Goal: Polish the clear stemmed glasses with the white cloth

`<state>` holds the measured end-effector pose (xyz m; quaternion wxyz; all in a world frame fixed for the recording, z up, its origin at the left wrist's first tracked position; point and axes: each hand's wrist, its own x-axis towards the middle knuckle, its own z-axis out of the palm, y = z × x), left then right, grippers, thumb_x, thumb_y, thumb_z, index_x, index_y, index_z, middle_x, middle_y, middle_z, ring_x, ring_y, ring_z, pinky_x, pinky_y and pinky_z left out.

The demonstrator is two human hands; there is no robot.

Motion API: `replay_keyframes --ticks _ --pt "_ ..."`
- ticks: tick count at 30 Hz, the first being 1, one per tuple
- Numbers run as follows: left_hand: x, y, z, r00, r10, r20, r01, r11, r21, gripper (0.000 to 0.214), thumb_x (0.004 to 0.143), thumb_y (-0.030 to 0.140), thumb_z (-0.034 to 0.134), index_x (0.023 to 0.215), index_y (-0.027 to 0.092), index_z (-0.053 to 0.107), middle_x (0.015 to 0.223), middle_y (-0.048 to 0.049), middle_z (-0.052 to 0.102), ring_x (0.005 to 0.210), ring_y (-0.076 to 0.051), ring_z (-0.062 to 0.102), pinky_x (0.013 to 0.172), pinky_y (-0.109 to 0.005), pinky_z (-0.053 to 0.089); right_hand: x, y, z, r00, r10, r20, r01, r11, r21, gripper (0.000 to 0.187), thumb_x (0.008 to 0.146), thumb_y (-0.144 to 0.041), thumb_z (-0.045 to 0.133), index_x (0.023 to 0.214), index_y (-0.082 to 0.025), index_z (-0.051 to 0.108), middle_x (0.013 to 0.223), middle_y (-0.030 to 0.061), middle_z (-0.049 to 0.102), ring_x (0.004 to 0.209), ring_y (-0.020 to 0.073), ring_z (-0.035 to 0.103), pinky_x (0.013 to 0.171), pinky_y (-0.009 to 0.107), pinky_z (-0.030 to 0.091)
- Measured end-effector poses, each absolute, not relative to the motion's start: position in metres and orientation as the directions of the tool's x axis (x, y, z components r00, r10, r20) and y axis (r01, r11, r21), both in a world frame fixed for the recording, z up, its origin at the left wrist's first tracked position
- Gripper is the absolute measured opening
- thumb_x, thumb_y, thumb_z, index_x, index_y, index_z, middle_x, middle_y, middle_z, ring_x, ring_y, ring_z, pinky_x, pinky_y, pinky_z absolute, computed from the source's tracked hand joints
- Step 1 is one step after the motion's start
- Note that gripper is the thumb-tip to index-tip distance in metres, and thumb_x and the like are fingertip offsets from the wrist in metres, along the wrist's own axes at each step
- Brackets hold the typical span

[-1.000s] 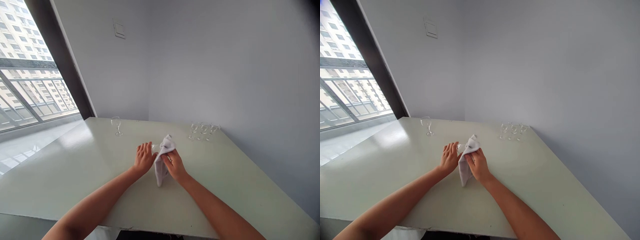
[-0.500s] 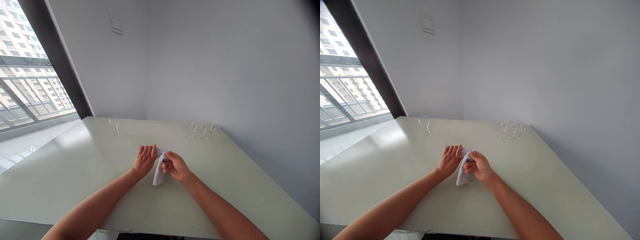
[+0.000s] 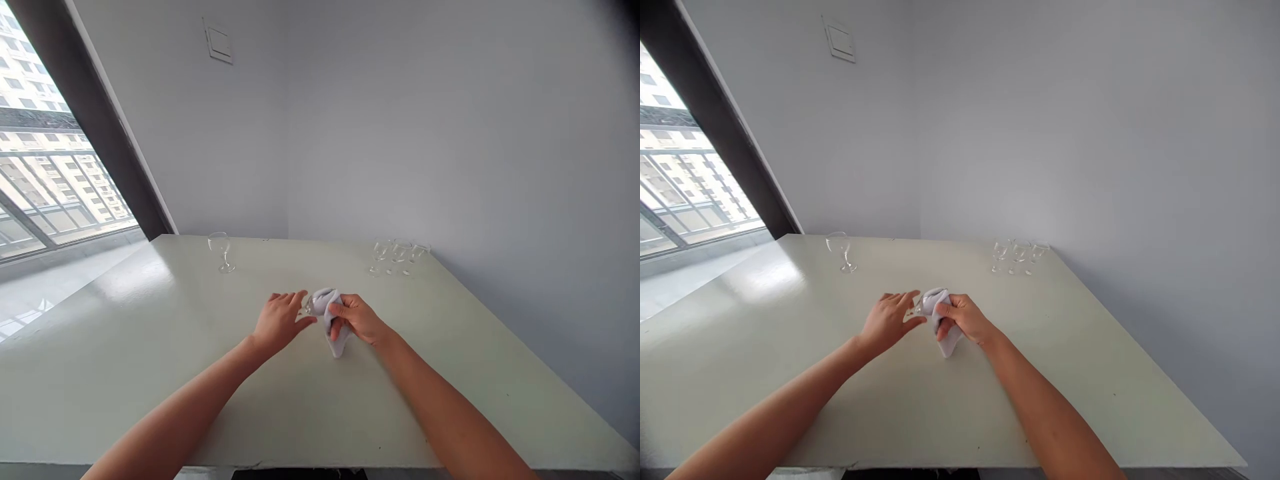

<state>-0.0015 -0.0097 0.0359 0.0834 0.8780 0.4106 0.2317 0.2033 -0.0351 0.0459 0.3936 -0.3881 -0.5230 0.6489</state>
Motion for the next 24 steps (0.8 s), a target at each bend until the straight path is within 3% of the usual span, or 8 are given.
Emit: replay_keyframes --ticks 4,7,9,12,16,18,21,24 --pt "-0.008 -0.003 0.038 0.504 0.740 0.444 0.666 -0.661 0.345 0.029 0.081 0.046 0.046 0.092 0.023 0.061 0.067 -0.0042 0.058 0.069 -0.018 0.051 0.072 -0.031 0.036 0.197 -0.032 0.037 -0.336 0.937 -0.093 -0.274 -0.192 -0.942 0.032 0.072 -0.046 0.062 0.077 -0.014 0.057 0.054 -0.0014 0.061 0.042 0.0114 0.058 0.044 0.021 0.043" --pt "-0.014 0.001 0.039 0.516 0.843 0.150 0.548 -0.460 0.699 0.034 0.077 0.052 0.049 0.083 0.022 0.062 0.060 -0.0010 0.054 0.055 -0.013 0.046 0.056 -0.026 0.035 0.203 -0.035 0.042 -0.504 0.862 -0.058 -0.126 -0.139 -0.982 0.026 0.074 -0.039 0.062 0.079 -0.013 0.059 0.058 0.0008 0.063 0.048 0.0133 0.062 0.051 0.023 0.044" --pt "-0.016 0.004 0.038 0.624 0.774 -0.109 0.409 -0.205 0.889 0.041 0.075 0.056 0.046 0.078 0.018 0.061 0.053 0.0006 0.049 0.046 -0.011 0.041 0.049 -0.024 0.033 0.210 -0.037 0.046 -0.601 0.797 -0.061 -0.025 -0.095 -0.995 0.025 0.075 -0.035 0.063 0.080 -0.011 0.060 0.058 0.0024 0.064 0.052 0.0147 0.063 0.055 0.025 0.046" --pt "-0.014 0.006 0.034 0.732 0.631 -0.256 0.315 0.020 0.949 0.050 0.077 0.059 0.039 0.078 0.013 0.059 0.049 0.0004 0.047 0.042 -0.010 0.040 0.046 -0.024 0.034 0.215 -0.034 0.047 -0.624 0.776 -0.087 -0.001 -0.112 -0.994 0.027 0.075 -0.036 0.062 0.082 -0.010 0.061 0.061 0.0037 0.065 0.052 0.0157 0.063 0.055 0.026 0.047" --pt "-0.008 0.001 0.028 0.541 0.839 0.064 0.500 -0.381 0.778 0.038 0.078 0.050 0.046 0.099 0.022 0.058 0.078 -0.0047 0.062 0.071 -0.017 0.055 0.066 -0.030 0.042 0.209 -0.023 0.032 -0.443 0.887 -0.130 -0.134 -0.209 -0.969 0.034 0.071 -0.041 0.065 0.085 -0.011 0.059 0.058 0.0021 0.064 0.046 0.0148 0.062 0.045 0.023 0.046" --pt "-0.007 -0.003 0.026 0.519 0.784 0.341 0.613 -0.620 0.490 0.036 0.077 0.041 0.053 0.110 0.026 0.054 0.091 -0.0055 0.063 0.088 -0.021 0.054 0.080 -0.037 0.038 0.205 -0.017 0.024 -0.361 0.922 -0.144 -0.227 -0.236 -0.945 0.033 0.070 -0.042 0.066 0.083 -0.012 0.059 0.056 0.0011 0.063 0.044 0.0135 0.061 0.044 0.021 0.046" --pt "-0.008 -0.005 0.024 0.583 0.639 0.502 0.650 -0.737 0.184 0.031 0.081 0.028 0.051 0.111 0.024 0.053 0.091 -0.0075 0.062 0.091 -0.022 0.053 0.083 -0.039 0.036 0.201 -0.015 0.019 -0.327 0.934 -0.148 -0.320 -0.256 -0.912 0.032 0.071 -0.042 0.065 0.082 -0.013 0.059 0.057 0.0002 0.062 0.042 0.0110 0.059 0.042 0.019 0.045" --pt "-0.009 -0.003 0.022 0.547 0.655 0.521 0.647 -0.726 0.232 0.023 0.085 0.026 0.043 0.103 0.024 0.058 0.079 -0.0059 0.063 0.080 -0.019 0.054 0.076 -0.035 0.038 0.201 -0.019 0.023 -0.371 0.921 -0.119 -0.279 -0.233 -0.932 0.033 0.072 -0.043 0.063 0.086 -0.014 0.058 0.061 0.0007 0.063 0.045 0.0122 0.060 0.045 0.021 0.045"
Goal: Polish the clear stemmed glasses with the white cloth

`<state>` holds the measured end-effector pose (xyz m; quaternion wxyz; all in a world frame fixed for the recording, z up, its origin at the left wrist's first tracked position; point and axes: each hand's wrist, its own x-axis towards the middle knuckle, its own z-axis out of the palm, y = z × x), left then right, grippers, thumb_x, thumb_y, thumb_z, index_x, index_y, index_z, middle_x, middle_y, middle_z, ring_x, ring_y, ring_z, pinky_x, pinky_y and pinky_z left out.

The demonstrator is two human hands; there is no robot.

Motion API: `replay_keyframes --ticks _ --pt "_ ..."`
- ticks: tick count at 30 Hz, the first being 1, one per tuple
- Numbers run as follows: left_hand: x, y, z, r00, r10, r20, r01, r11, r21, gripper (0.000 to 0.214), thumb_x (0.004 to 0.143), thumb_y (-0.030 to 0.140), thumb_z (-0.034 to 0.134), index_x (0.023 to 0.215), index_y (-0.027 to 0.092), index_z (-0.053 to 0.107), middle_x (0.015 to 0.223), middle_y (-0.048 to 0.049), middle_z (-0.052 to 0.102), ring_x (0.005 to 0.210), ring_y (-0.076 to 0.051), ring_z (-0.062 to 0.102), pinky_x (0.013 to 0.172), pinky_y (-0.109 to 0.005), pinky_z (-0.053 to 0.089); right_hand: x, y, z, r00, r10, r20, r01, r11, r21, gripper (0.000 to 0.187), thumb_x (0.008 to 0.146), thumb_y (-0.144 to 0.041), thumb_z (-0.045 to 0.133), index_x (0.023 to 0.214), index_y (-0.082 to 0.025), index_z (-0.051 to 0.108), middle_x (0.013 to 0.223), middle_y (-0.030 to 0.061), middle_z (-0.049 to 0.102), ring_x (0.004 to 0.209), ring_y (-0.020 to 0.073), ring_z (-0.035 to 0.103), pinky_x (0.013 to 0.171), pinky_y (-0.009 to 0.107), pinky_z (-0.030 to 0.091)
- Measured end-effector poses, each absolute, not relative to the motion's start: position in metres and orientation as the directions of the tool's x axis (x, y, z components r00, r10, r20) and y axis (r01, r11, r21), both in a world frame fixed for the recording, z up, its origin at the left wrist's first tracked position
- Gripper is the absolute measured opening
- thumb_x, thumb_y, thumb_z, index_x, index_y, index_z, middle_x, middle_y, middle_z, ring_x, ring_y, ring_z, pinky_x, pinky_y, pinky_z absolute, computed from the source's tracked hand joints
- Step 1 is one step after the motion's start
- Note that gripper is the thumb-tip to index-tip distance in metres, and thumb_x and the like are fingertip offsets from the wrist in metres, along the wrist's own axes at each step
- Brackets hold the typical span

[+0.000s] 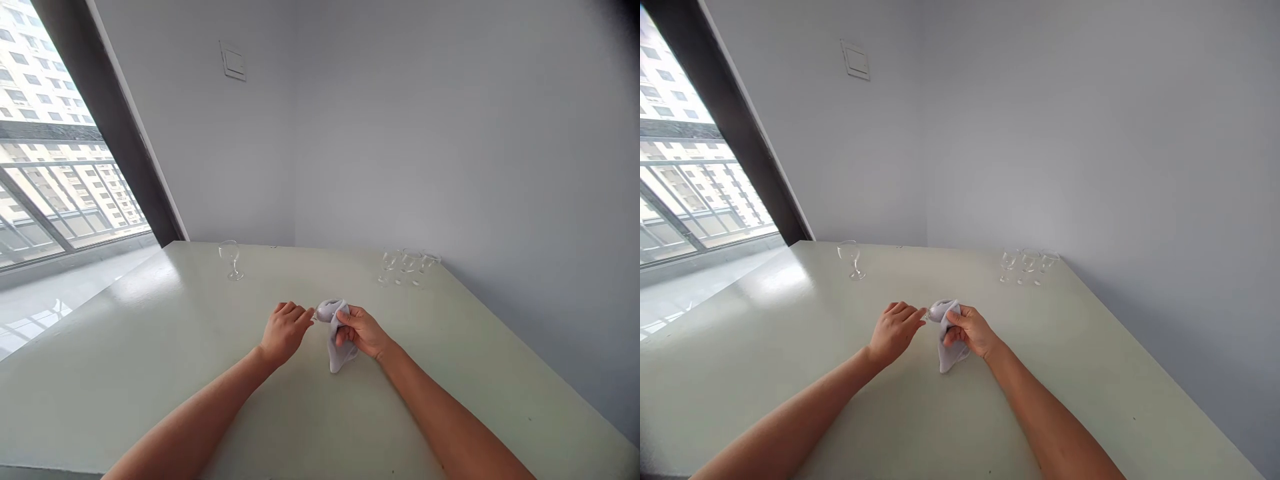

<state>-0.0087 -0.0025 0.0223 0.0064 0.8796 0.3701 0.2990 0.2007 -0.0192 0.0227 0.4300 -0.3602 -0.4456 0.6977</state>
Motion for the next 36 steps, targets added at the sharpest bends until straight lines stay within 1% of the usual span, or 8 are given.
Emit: replay_keyframes --ticks 4,8,17,21,25,27,32,36 --pt "-0.010 0.004 0.022 0.477 0.856 0.199 0.511 -0.455 0.729 0.025 0.081 0.037 0.047 0.093 0.023 0.064 0.074 -0.0034 0.062 0.067 -0.015 0.053 0.064 -0.028 0.040 0.211 -0.029 0.038 -0.481 0.873 -0.082 -0.049 -0.120 -0.992 0.029 0.075 -0.040 0.061 0.085 -0.012 0.059 0.059 0.0019 0.065 0.050 0.0140 0.062 0.055 0.026 0.046" --pt "-0.012 0.006 0.020 0.729 0.657 -0.195 0.330 -0.087 0.940 0.038 0.080 0.047 0.043 0.087 0.015 0.063 0.067 -0.0038 0.059 0.055 -0.013 0.051 0.051 -0.024 0.038 0.220 -0.034 0.045 -0.581 0.803 -0.137 0.093 -0.102 -0.990 0.025 0.075 -0.037 0.061 0.071 -0.011 0.061 0.056 0.0041 0.066 0.055 0.0153 0.062 0.061 0.029 0.047" --pt "-0.002 -0.001 0.036 0.546 0.717 0.433 0.667 -0.685 0.293 0.030 0.083 0.042 0.045 0.099 0.020 0.059 0.072 -0.0079 0.061 0.079 -0.022 0.053 0.077 -0.037 0.036 0.191 -0.029 0.043 -0.249 0.951 -0.183 -0.246 -0.245 -0.938 0.032 0.073 -0.045 0.061 0.080 -0.015 0.057 0.055 -0.0014 0.061 0.040 0.0104 0.057 0.041 0.020 0.042" --pt "-0.010 0.002 0.057 0.629 0.763 0.148 0.566 -0.580 0.586 0.039 0.083 0.051 0.039 0.078 0.020 0.062 0.056 -0.0018 0.053 0.055 -0.014 0.048 0.058 -0.026 0.037 0.201 -0.043 0.066 -0.428 0.899 -0.090 -0.027 -0.112 -0.993 0.026 0.073 -0.039 0.063 0.081 -0.014 0.058 0.060 0.0009 0.063 0.048 0.0139 0.061 0.049 0.024 0.045" --pt "-0.012 -0.007 0.069 0.822 0.546 -0.162 0.388 -0.329 0.861 0.053 0.088 0.051 0.021 0.087 0.015 0.060 0.053 -0.0004 0.051 0.046 -0.010 0.043 0.049 -0.023 0.036 0.215 -0.056 0.085 -0.560 0.824 -0.088 0.044 -0.076 -0.996 0.025 0.073 -0.037 0.063 0.077 -0.013 0.060 0.067 0.0035 0.063 0.048 0.0154 0.061 0.051 0.029 0.047" --pt "-0.007 -0.015 0.071 0.766 0.641 -0.041 0.427 -0.460 0.779 0.046 0.089 0.046 0.023 0.099 0.016 0.057 0.063 -0.0025 0.057 0.054 -0.012 0.049 0.055 -0.025 0.040 0.214 -0.059 0.087 -0.465 0.881 -0.090 0.035 -0.084 -0.996 0.026 0.073 -0.038 0.062 0.079 -0.012 0.060 0.060 0.0019 0.062 0.044 0.0144 0.059 0.049 0.027 0.045" --pt "0.005 -0.024 0.072 0.657 0.586 0.475 0.629 -0.773 0.085 0.026 0.087 0.029 0.040 0.109 0.020 0.051 0.080 -0.0060 0.058 0.076 -0.018 0.054 0.076 -0.035 0.039 0.196 -0.066 0.078 -0.143 0.976 -0.166 -0.182 -0.190 -0.965 0.029 0.077 -0.043 0.057 0.079 -0.014 0.057 0.044 -0.0032 0.055 0.038 0.0085 0.050 0.046 0.021 0.036" --pt "-0.003 -0.021 0.081 0.674 0.647 0.356 0.583 -0.762 0.281 0.025 0.087 0.036 0.040 0.100 0.020 0.054 0.067 -0.0006 0.054 0.062 -0.013 0.050 0.063 -0.028 0.039 0.196 -0.076 0.084 -0.266 0.960 -0.087 -0.117 -0.122 -0.986 0.027 0.077 -0.041 0.058 0.082 -0.015 0.055 0.050 -0.0025 0.058 0.041 0.0117 0.055 0.048 0.024 0.040"
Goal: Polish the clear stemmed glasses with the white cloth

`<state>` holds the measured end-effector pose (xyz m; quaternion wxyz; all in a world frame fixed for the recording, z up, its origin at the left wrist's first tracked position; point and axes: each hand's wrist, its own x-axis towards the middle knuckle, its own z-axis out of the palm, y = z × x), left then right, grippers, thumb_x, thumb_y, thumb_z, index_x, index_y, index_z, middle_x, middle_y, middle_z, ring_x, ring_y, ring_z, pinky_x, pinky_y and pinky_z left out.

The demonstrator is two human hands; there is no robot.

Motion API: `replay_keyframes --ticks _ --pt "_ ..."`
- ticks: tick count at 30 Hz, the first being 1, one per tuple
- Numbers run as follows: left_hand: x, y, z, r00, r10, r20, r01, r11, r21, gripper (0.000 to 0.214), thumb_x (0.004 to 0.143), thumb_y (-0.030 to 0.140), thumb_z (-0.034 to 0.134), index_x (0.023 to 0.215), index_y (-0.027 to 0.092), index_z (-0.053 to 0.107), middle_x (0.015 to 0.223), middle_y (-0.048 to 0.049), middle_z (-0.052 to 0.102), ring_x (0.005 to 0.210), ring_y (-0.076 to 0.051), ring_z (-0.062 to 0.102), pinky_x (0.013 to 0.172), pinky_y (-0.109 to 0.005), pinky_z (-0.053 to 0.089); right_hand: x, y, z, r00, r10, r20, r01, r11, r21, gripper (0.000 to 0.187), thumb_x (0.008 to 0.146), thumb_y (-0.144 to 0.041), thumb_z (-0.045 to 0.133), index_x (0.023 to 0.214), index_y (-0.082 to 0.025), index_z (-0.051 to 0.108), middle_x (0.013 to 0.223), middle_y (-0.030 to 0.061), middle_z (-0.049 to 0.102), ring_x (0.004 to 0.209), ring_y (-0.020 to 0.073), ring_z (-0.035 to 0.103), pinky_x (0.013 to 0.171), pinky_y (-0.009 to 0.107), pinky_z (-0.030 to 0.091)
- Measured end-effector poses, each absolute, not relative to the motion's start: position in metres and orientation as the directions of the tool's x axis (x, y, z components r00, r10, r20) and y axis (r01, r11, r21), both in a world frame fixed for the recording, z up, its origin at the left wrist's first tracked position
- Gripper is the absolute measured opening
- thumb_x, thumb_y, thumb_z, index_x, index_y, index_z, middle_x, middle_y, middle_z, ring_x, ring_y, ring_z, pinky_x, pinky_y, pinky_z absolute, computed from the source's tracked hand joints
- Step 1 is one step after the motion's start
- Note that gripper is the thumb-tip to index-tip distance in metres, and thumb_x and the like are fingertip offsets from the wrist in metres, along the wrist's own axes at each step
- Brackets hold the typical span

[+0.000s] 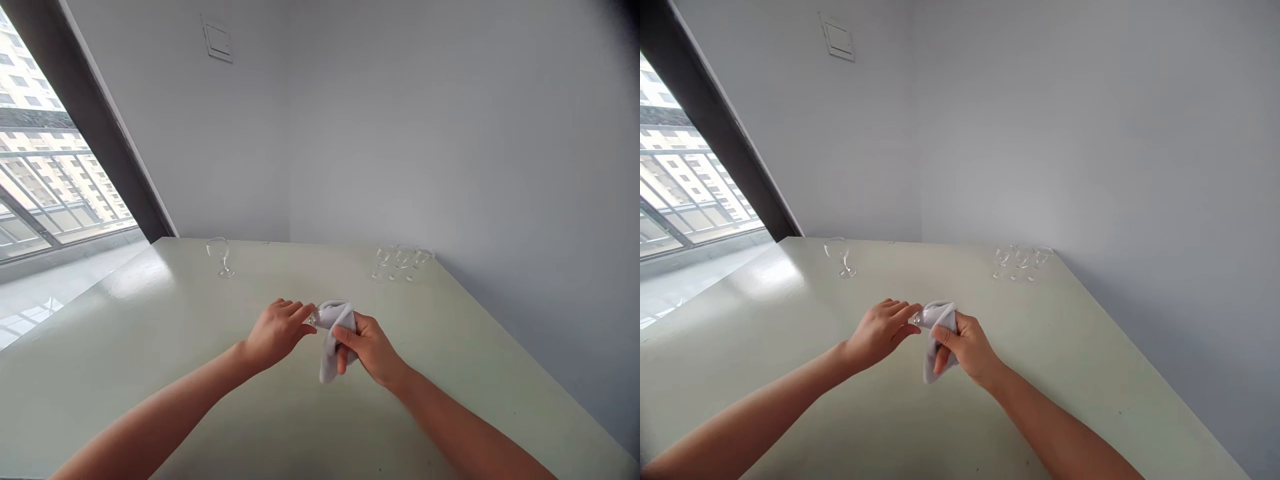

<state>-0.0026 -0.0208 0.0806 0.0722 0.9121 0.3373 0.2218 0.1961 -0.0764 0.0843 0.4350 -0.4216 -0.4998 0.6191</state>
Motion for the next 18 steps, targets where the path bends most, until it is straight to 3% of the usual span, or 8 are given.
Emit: replay_keyframes --ticks 3,5,6,8,10,12,15,18 --pt "-0.011 -0.022 0.090 0.767 0.641 0.037 0.462 -0.591 0.661 0.032 0.088 0.042 0.035 0.100 0.020 0.054 0.067 0.0013 0.054 0.058 -0.010 0.050 0.055 -0.023 0.039 0.208 -0.079 0.097 -0.483 0.872 -0.078 0.005 -0.086 -0.996 0.025 0.075 -0.038 0.061 0.081 -0.014 0.056 0.056 0.0000 0.060 0.046 0.0161 0.060 0.050 0.029 0.045" --pt "-0.012 -0.025 0.093 0.805 0.590 -0.056 0.437 -0.526 0.730 0.036 0.090 0.041 0.029 0.100 0.018 0.053 0.067 0.0006 0.054 0.058 -0.010 0.051 0.053 -0.022 0.040 0.214 -0.075 0.100 -0.534 0.841 -0.087 0.034 -0.082 -0.996 0.024 0.075 -0.036 0.062 0.079 -0.013 0.057 0.057 0.0013 0.061 0.046 0.0160 0.060 0.051 0.030 0.046" --pt "-0.011 -0.027 0.093 0.786 0.617 -0.022 0.461 -0.563 0.685 0.035 0.090 0.040 0.028 0.103 0.018 0.053 0.068 -0.0004 0.055 0.061 -0.012 0.053 0.056 -0.024 0.041 0.214 -0.073 0.099 -0.508 0.857 -0.081 0.022 -0.082 -0.996 0.024 0.075 -0.036 0.062 0.079 -0.013 0.057 0.056 0.0013 0.061 0.046 0.0153 0.059 0.052 0.029 0.045" --pt "-0.007 -0.031 0.089 0.704 0.688 0.176 0.568 -0.694 0.444 0.031 0.089 0.034 0.034 0.111 0.019 0.050 0.076 -0.0037 0.058 0.070 -0.016 0.055 0.066 -0.031 0.042 0.208 -0.067 0.092 -0.371 0.926 -0.072 -0.069 -0.105 -0.992 0.025 0.075 -0.037 0.061 0.079 -0.013 0.058 0.052 -0.0003 0.060 0.043 0.0127 0.057 0.050 0.026 0.043" --pt "-0.003 -0.032 0.083 0.656 0.643 0.396 0.660 -0.743 0.113 0.033 0.087 0.028 0.040 0.119 0.018 0.046 0.083 -0.0074 0.059 0.079 -0.019 0.054 0.077 -0.038 0.039 0.197 -0.064 0.083 -0.228 0.969 -0.098 -0.208 -0.147 -0.967 0.026 0.075 -0.039 0.060 0.078 -0.014 0.058 0.049 -0.0026 0.057 0.039 0.0091 0.052 0.047 0.022 0.039" --pt "-0.003 -0.030 0.077 0.680 0.540 0.496 0.669 -0.733 -0.120 0.033 0.086 0.024 0.043 0.118 0.016 0.046 0.079 -0.0071 0.058 0.075 -0.019 0.053 0.076 -0.039 0.037 0.187 -0.065 0.075 -0.173 0.978 -0.120 -0.298 -0.168 -0.940 0.026 0.076 -0.041 0.059 0.077 -0.015 0.057 0.047 -0.0039 0.055 0.037 0.0067 0.048 0.045 0.020 0.036" --pt "-0.008 -0.025 0.073 0.706 0.448 0.549 0.633 -0.746 -0.206 0.028 0.086 0.023 0.044 0.113 0.016 0.048 0.066 -0.0015 0.054 0.060 -0.015 0.049 0.065 -0.032 0.035 0.181 -0.071 0.075 -0.264 0.962 -0.065 -0.212 -0.123 -0.969 0.026 0.078 -0.042 0.056 0.082 -0.016 0.056 0.051 -0.0023 0.057 0.041 0.0100 0.053 0.049 0.023 0.040" --pt "-0.016 -0.024 0.078 0.708 0.446 0.547 0.593 -0.797 -0.118 0.026 0.087 0.023 0.043 0.111 0.017 0.047 0.063 0.0008 0.053 0.056 -0.012 0.046 0.062 -0.029 0.033 0.188 -0.075 0.083 -0.450 0.893 -0.033 -0.001 -0.038 -0.999 0.026 0.079 -0.041 0.055 0.086 -0.016 0.056 0.061 0.0007 0.060 0.049 0.0139 0.058 0.054 0.028 0.046"
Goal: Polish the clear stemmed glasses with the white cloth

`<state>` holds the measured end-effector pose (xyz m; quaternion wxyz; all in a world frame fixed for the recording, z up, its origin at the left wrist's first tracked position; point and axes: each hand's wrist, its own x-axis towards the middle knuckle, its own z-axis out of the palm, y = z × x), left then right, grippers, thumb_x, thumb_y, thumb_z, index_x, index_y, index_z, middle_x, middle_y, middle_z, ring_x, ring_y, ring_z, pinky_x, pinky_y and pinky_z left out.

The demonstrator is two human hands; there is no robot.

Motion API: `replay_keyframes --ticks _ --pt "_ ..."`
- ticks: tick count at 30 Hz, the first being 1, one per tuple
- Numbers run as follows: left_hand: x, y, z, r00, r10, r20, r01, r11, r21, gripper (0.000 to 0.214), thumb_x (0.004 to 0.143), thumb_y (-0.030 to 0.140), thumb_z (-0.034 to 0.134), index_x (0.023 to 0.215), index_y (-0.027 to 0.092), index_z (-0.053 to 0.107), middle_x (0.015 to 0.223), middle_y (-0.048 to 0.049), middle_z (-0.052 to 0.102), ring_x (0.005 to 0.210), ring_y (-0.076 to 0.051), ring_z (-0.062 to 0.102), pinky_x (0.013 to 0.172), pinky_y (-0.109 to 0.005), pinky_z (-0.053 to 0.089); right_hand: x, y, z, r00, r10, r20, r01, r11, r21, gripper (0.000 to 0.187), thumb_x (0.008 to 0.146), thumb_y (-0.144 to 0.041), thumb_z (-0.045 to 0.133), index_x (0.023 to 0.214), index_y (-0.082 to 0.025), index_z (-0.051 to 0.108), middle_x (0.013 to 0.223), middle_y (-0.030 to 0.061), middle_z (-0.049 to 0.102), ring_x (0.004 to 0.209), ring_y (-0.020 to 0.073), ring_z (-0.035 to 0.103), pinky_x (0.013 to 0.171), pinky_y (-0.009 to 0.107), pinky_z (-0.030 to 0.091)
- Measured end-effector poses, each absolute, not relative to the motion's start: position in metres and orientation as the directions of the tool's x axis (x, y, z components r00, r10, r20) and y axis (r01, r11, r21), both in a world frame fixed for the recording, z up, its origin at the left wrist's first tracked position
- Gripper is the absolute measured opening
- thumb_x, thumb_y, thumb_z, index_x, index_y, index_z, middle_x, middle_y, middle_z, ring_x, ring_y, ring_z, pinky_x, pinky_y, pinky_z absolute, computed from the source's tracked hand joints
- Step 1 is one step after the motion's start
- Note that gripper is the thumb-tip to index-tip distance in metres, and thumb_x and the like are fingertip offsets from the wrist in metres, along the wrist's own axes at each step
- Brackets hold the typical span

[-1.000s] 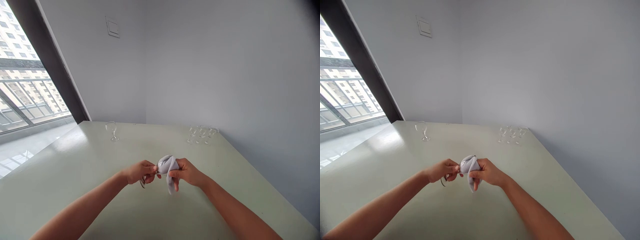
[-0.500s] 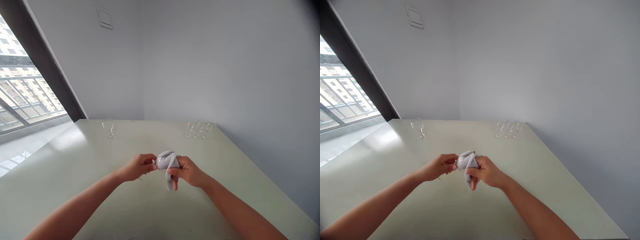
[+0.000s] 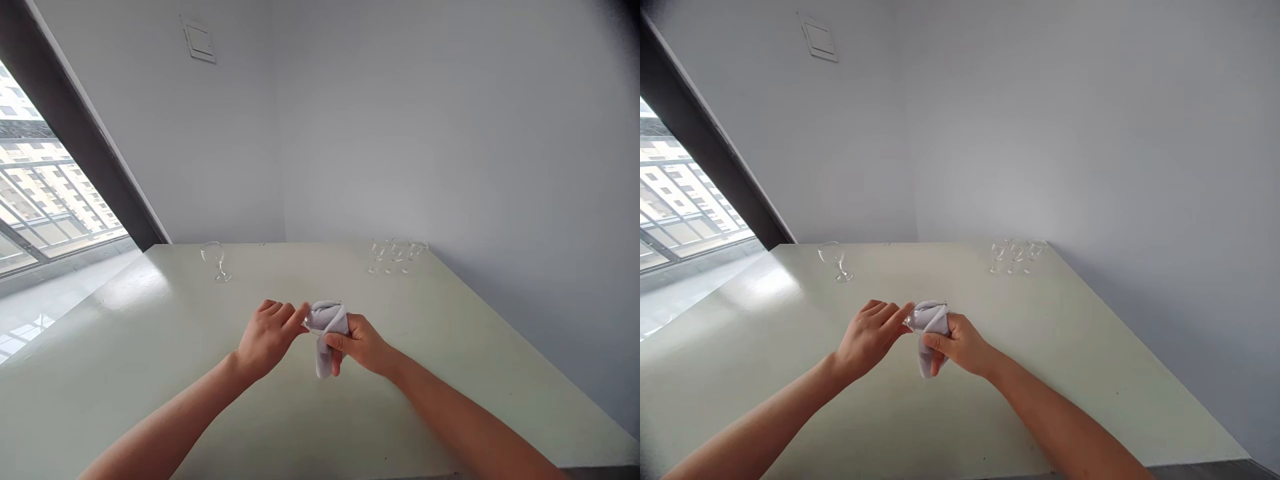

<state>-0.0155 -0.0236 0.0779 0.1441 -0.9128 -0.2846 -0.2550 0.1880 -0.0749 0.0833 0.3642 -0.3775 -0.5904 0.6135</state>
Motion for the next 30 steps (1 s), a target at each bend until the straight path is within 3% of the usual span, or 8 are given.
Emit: replay_keyframes --ticks 3,6,10,13,17,20,25,30 --pt "-0.020 -0.027 0.086 0.729 0.509 0.458 0.548 -0.835 0.055 0.025 0.088 0.028 0.041 0.110 0.020 0.049 0.063 0.0014 0.053 0.055 -0.011 0.044 0.061 -0.027 0.033 0.198 -0.075 0.092 -0.567 0.823 -0.026 0.191 0.101 -0.976 0.021 0.080 -0.037 0.054 0.078 -0.016 0.057 0.068 0.0012 0.059 0.056 0.0129 0.058 0.057 0.027 0.046" --pt "-0.021 -0.029 0.093 0.734 0.631 0.253 0.527 -0.763 0.376 0.025 0.086 0.036 0.042 0.105 0.024 0.054 0.062 0.0025 0.051 0.055 -0.010 0.041 0.057 -0.024 0.032 0.206 -0.074 0.098 -0.618 0.785 0.032 0.361 0.321 -0.876 0.019 0.080 -0.032 0.054 0.069 -0.017 0.057 0.063 0.0000 0.057 0.062 0.0125 0.055 0.060 0.025 0.044" --pt "-0.019 -0.026 0.094 0.777 0.620 -0.113 0.414 -0.367 0.833 0.031 0.082 0.046 0.044 0.091 0.020 0.058 0.060 0.0032 0.042 0.054 -0.009 0.036 0.052 -0.021 0.031 0.214 -0.073 0.102 -0.669 0.736 0.098 0.461 0.515 -0.722 0.012 0.079 -0.021 0.052 0.068 -0.018 0.056 0.066 -0.0004 0.057 0.063 0.0114 0.053 0.063 0.024 0.042" --pt "-0.020 -0.021 0.088 0.839 0.500 -0.215 0.318 -0.130 0.939 0.036 0.080 0.050 0.044 0.081 0.016 0.057 0.059 0.0030 0.039 0.053 -0.008 0.035 0.051 -0.022 0.032 0.226 -0.073 0.100 -0.671 0.732 0.115 0.465 0.537 -0.704 0.015 0.079 -0.013 0.045 0.072 -0.019 0.057 0.068 -0.0013 0.056 0.064 0.0107 0.052 0.066 0.024 0.042" --pt "-0.028 -0.017 0.080 0.773 0.552 -0.312 0.406 -0.054 0.912 0.037 0.078 0.051 0.046 0.079 0.016 0.055 0.059 0.0022 0.043 0.051 -0.009 0.038 0.048 -0.022 0.032 0.248 -0.077 0.095 -0.437 0.895 0.090 0.501 0.325 -0.802 0.018 0.083 -0.021 0.042 0.073 -0.018 0.056 0.067 -0.0001 0.056 0.064 0.0132 0.056 0.061 0.025 0.045" --pt "-0.029 -0.019 0.075 0.639 0.700 -0.320 0.554 -0.129 0.823 0.037 0.076 0.052 0.045 0.081 0.017 0.057 0.061 0.0013 0.047 0.051 -0.009 0.040 0.045 -0.021 0.030 0.251 -0.087 0.100 -0.197 0.959 0.204 0.643 0.283 -0.712 0.024 0.086 -0.034 0.042 0.076 -0.019 0.058 0.070 0.0024 0.059 0.070 0.0182 0.058 0.065 0.031 0.045" --pt "-0.010 -0.029 0.066 0.591 0.802 0.085 0.670 -0.546 0.503 0.023 0.077 0.033 0.047 0.061 0.018 0.054 0.051 0.0025 0.042 0.046 -0.009 0.035 0.044 -0.023 0.023 0.209 -0.096 0.106 -0.481 0.835 0.269 0.700 0.550 -0.456 0.036 0.079 -0.043 0.053 0.108 -0.024 0.059 0.106 0.0091 0.062 0.099 0.0305 0.052 0.086 0.044 0.036" --pt "-0.001 -0.036 0.067 0.706 0.562 0.431 0.559 -0.816 0.149 0.017 0.082 0.028 0.046 0.070 0.017 0.054 0.058 -0.0005 0.053 0.050 -0.012 0.043 0.051 -0.026 0.028 0.199 -0.061 0.092 -0.378 0.916 0.134 0.465 0.313 -0.828 0.036 0.085 -0.042 0.043 0.110 -0.022 0.061 0.111 0.0078 0.061 0.106 0.0274 0.050 0.091 0.045 0.035"
